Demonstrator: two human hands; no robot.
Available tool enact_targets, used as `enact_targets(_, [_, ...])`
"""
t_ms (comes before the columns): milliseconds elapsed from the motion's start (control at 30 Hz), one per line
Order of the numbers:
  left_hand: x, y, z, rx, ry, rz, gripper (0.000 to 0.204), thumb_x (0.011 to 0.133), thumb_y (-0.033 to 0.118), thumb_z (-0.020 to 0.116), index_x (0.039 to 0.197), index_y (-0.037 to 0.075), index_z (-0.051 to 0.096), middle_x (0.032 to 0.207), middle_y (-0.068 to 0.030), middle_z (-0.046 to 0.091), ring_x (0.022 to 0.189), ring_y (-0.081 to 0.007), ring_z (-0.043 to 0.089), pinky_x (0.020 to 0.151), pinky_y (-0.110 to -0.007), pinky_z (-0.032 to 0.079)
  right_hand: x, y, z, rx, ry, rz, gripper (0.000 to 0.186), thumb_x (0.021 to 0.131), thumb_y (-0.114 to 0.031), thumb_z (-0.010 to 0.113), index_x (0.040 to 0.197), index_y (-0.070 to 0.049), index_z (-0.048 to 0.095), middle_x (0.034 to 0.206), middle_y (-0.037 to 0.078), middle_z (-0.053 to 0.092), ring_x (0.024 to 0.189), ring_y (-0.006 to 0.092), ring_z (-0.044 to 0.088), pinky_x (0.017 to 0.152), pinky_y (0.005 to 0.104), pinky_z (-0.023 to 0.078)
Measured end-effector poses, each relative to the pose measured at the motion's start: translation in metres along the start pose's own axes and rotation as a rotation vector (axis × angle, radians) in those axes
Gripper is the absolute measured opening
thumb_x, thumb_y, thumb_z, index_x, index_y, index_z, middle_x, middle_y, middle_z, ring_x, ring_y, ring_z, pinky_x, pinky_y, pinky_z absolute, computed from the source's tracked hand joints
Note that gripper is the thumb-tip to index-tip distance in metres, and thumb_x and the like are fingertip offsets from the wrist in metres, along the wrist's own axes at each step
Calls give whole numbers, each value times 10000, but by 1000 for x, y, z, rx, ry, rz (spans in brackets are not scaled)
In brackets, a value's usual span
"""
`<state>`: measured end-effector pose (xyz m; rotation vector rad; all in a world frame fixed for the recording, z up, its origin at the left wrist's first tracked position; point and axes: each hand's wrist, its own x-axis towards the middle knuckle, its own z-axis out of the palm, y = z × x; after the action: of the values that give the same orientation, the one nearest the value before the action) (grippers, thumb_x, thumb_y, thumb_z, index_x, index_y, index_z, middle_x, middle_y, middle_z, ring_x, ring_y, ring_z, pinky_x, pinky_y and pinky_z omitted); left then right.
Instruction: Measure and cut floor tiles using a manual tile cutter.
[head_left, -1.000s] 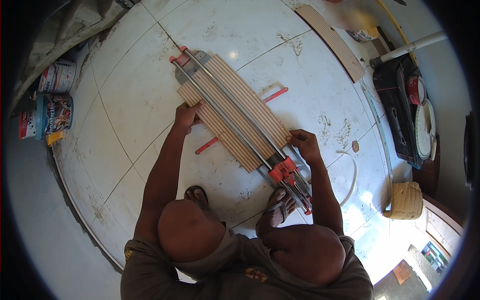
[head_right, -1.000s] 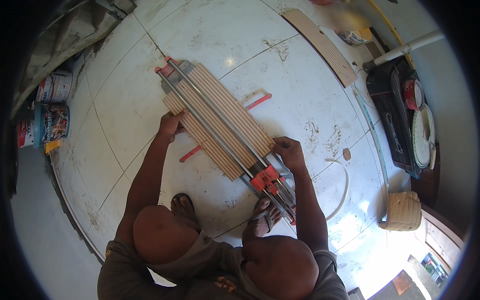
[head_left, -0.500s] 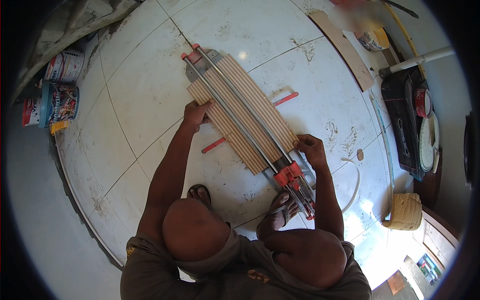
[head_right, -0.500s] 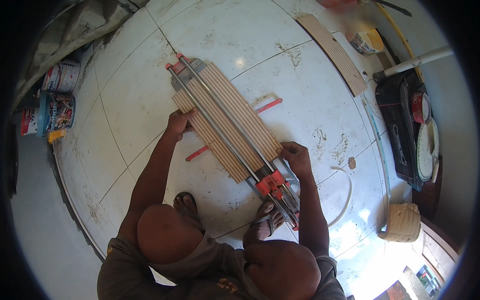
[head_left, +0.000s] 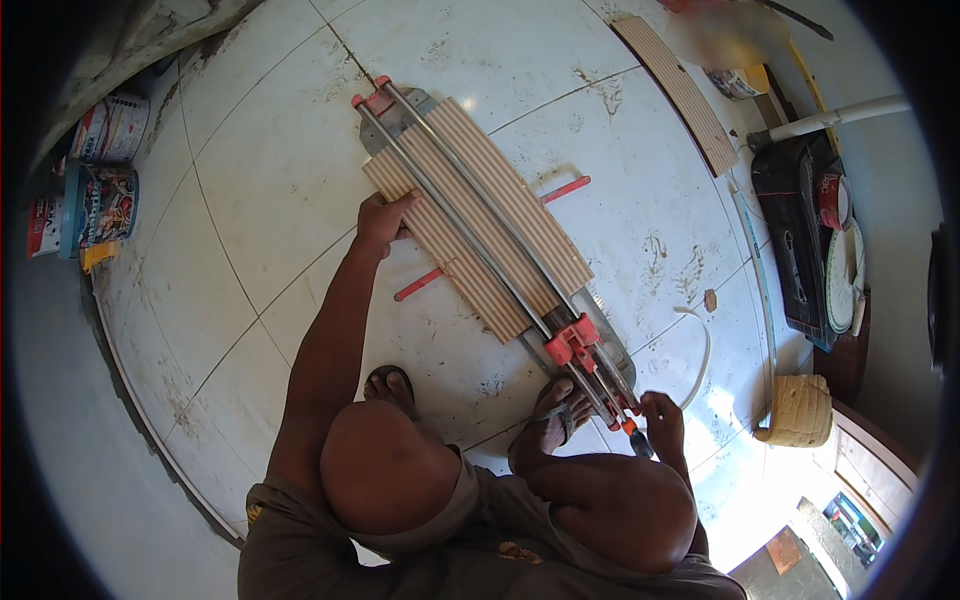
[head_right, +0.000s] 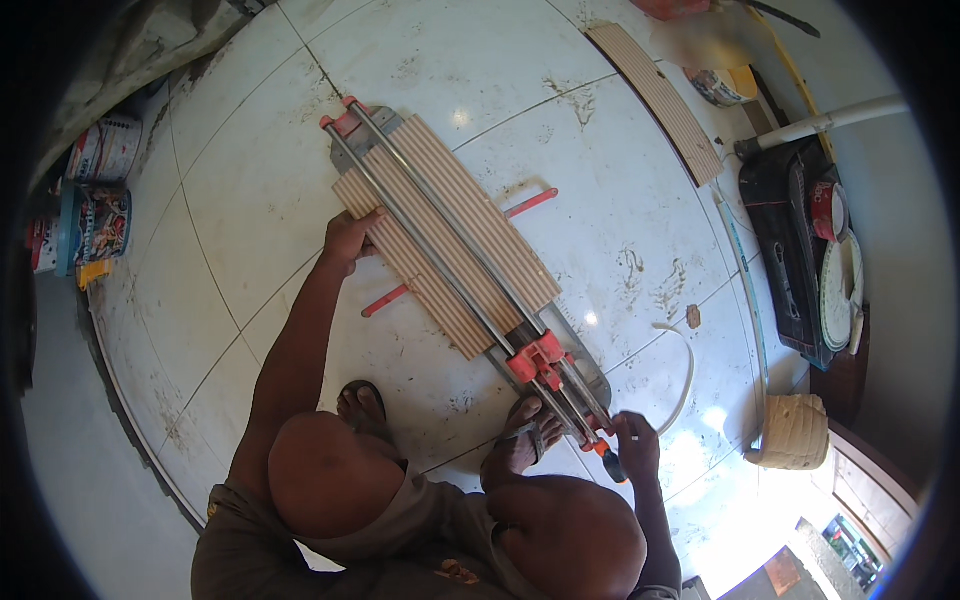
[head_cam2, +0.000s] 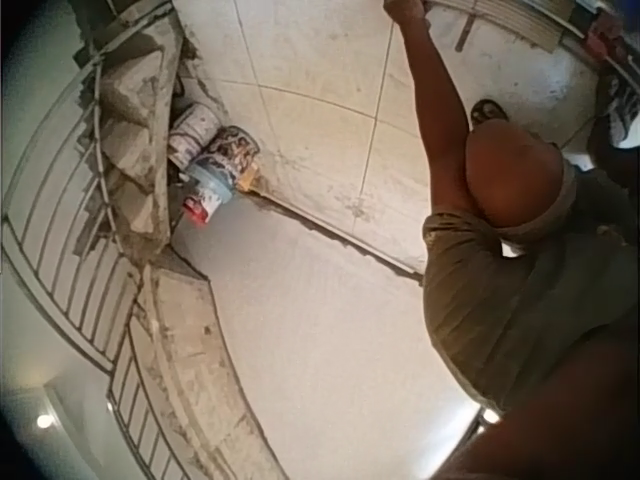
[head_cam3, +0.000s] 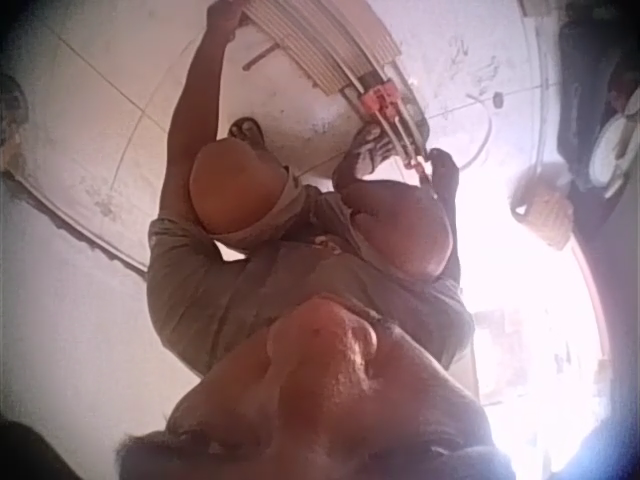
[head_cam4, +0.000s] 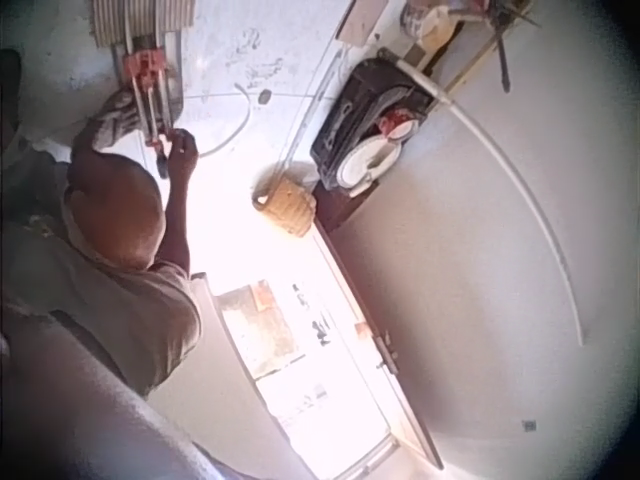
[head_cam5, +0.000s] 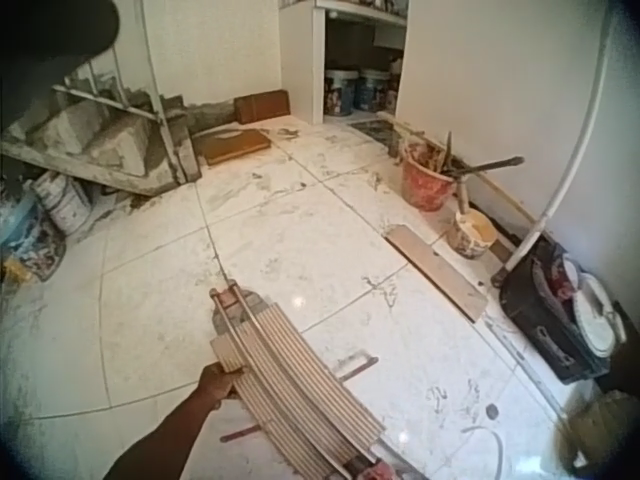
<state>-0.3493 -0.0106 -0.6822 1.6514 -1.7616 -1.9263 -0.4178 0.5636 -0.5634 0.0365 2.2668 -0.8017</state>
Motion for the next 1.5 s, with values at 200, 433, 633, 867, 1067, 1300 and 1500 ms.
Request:
enact_targets(200, [9, -10, 5, -24, -64, -11, 592, 849, 413, 811, 1240, 30, 587, 1074, -108, 684, 889, -226, 711, 723, -380, 621, -24, 22, -7, -262, -118, -173, 254, 955, -288, 639, 1074, -78, 718, 919, 88, 753, 873, 197, 721, 846, 368, 510])
enact_targets(433, [11, -15, -7, -30, 11, -26, 517, 840, 366, 827, 1165, 18, 624, 1034, -101, 711, 868, -206, 710, 638, -347, 607, -62, -161, 1, -533, -446, -308, 276, 841, -243, 678, 1104, -202, 751, 993, 27, 766, 937, 197, 728, 960, 421, 470])
enact_targets(633, [11, -9, 16, -8, -80, -5, 528, 852, 351, 811, 1200, 10, 607, 1055, -118, 705, 895, -231, 723, 731, -382, 627, -120, -314, -4, -630, -594, -383, 335, 791, -215, 694, 1118, -244, 761, 1022, 7, 771, 965, 207, 730, 1025, 440, 438])
enact_targets(867, [5, -8, -3, -65, -21, -29, 489, 854, 329, 814, 1176, 11, 627, 1055, -134, 718, 881, -236, 725, 677, -373, 627, -114, -301, 0, -496, -631, -418, 340, 789, -185, 690, 1124, -206, 747, 1015, 30, 769, 968, 244, 725, 1078, 426, 384])
enact_targets(1067, [7, -3, 10, -45, -33, -6, 497, 847, 320, 821, 1180, 6, 626, 1060, -142, 714, 889, -245, 728, 690, -386, 638, -109, -145, -23, -435, -415, -471, 274, 920, -231, 635, 1148, -94, 701, 896, 102, 739, 854, 250, 716, 890, 396, 478])
enact_targets(1300, [8, -8, 2, -73, -27, 7, 508, 836, 314, 828, 1177, -8, 632, 1073, -157, 717, 909, -262, 736, 691, -395, 646, -24, -21, 42, -135, -78, -209, 312, 1040, -281, 546, 1140, -15, 673, 799, 125, 706, 722, 212, 688, 681, 357, 520])
enact_targets(1500, [5, -1, 6, -74, -24, 55, 502, 822, 302, 836, 1147, -29, 644, 1038, -164, 725, 871, -271, 744, 640, -390, 648, -91, -175, -22, -416, -410, -342, 260, 930, -282, 604, 1124, -156, 722, 947, 74, 742, 899, 247, 694, 962, 417, 414])
